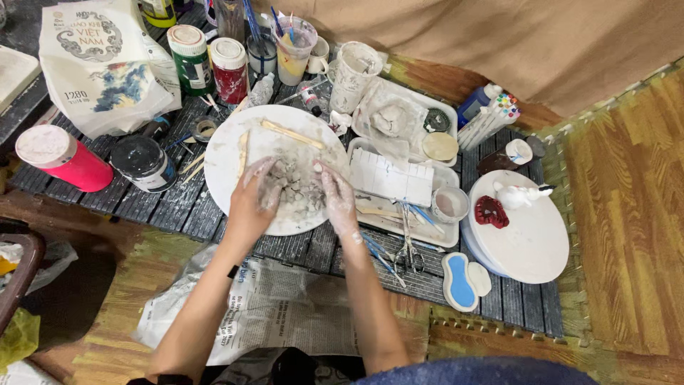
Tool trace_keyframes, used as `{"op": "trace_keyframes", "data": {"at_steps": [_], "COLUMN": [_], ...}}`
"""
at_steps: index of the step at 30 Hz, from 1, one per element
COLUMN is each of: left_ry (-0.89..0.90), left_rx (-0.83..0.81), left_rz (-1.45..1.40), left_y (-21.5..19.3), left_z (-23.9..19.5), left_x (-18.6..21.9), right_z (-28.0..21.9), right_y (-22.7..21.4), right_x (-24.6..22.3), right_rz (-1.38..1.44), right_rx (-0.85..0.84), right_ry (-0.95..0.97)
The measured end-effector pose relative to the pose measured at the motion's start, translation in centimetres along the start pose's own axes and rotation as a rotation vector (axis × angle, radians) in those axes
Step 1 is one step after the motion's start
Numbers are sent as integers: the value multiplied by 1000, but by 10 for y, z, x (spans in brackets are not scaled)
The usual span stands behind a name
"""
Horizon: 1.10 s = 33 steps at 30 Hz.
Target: The person kneads and shapes a lump of white clay on a white plate using both hands. The person repeatedly presses, folds, and rolls the clay to smooth and consolidate it.
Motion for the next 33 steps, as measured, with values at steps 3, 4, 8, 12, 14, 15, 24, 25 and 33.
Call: {"op": "trace_keyframes", "data": {"at_steps": [3,4,8,12,14,15,24,25,33], "left_ry": [89,90,72,-7,-26,-38,-20,1,-12], "left_rx": [-99,-137,-208,-129,-168,-187,-87,-68,317], "left_rz": [270,326,419,243,384,454,326,352,-153], "left_y": [-2,-2,-14,-20,-1,6,4,3,-17], "left_z": [7,5,-13,-30,-26,-24,-37,-37,-44], "left_x": [5,3,-10,-29,-39,-44,-63,-61,-59], "right_z": [3,4,-6,-15,-15,-11,32,34,35], "right_y": [2,8,50,93,108,111,116,120,135], "right_x": [-34,-40,-31,-44,-52,-47,-15,-15,-31], "right_rz": [-488,-631,-1104,-921,-928,-982,-1038,-1092,-1131], "right_rx": [-50,-74,-322,-414,-446,-456,-271,-270,-253], "right_ry": [-135,-144,-9,-164,-288,-255,-244,-254,-308]}}
Point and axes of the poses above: each hand's wrist, its own z-axis towards the middle knuckle, its own y-axis out of the palm, x = y × z, the point moved 10 cm from there along z, towards the middle knuckle, and after that the axes turned 6 degrees about -x, right-handed, at the moved point
